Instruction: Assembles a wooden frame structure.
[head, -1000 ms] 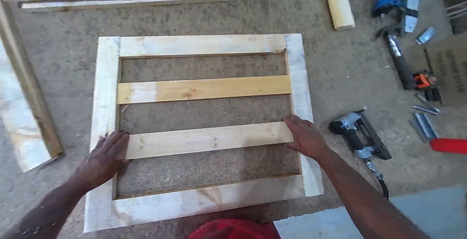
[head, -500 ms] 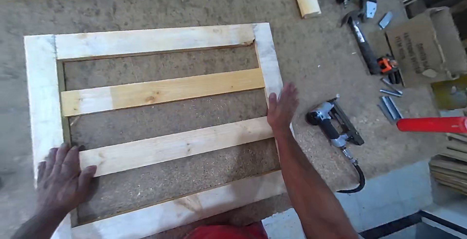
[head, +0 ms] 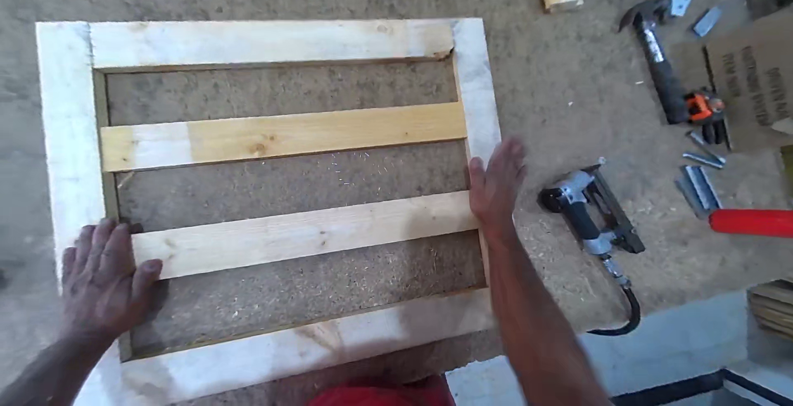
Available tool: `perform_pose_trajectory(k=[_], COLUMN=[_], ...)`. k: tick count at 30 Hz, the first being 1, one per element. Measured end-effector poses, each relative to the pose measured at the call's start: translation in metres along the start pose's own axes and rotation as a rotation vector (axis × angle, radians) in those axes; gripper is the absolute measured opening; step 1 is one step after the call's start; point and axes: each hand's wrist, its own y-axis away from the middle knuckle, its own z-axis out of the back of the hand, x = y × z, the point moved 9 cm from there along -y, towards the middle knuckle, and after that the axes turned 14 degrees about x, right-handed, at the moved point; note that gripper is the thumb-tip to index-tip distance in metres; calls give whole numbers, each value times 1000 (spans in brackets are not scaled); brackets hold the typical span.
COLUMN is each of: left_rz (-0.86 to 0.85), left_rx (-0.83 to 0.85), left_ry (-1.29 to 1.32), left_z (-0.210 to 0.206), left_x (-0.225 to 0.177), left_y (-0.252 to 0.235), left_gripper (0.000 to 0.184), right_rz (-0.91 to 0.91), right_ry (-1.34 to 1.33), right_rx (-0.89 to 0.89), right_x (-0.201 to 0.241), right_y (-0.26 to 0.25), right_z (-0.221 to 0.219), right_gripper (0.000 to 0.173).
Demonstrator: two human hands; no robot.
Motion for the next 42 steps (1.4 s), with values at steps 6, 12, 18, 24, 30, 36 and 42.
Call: perform_pose_trajectory(k=[6,12,18,24,30,36,42], left_rz=[-16,-22,85,121,-215,-287,-123], left_rx=[-8,15,50,-35,36,56,61], left_ry=[-11,7,44,247,255,125,-30], left_z=[1,1,17,17,-12,-27,-50], left_x=[-4,-7,-36,-186,-403,-503,-500], left_y=[2,6,10,35,8,-76,-111], left_gripper=[99,96,101,72,61,61,73], right_rz=[65,-101,-176,-113,-145,13,82], right_ry=[-219,-710,-587,-524,-308,-367,-419], right_rx=[225,8,57,160,230,148,140], right_x=[-8,-48,-70,-112,-192,-212,-200], right_y=[-2,46,160,200,134,96,112], right_z=[-24,51,65,59,101,129,109], right_gripper=[76,71,48,36,42,38,33])
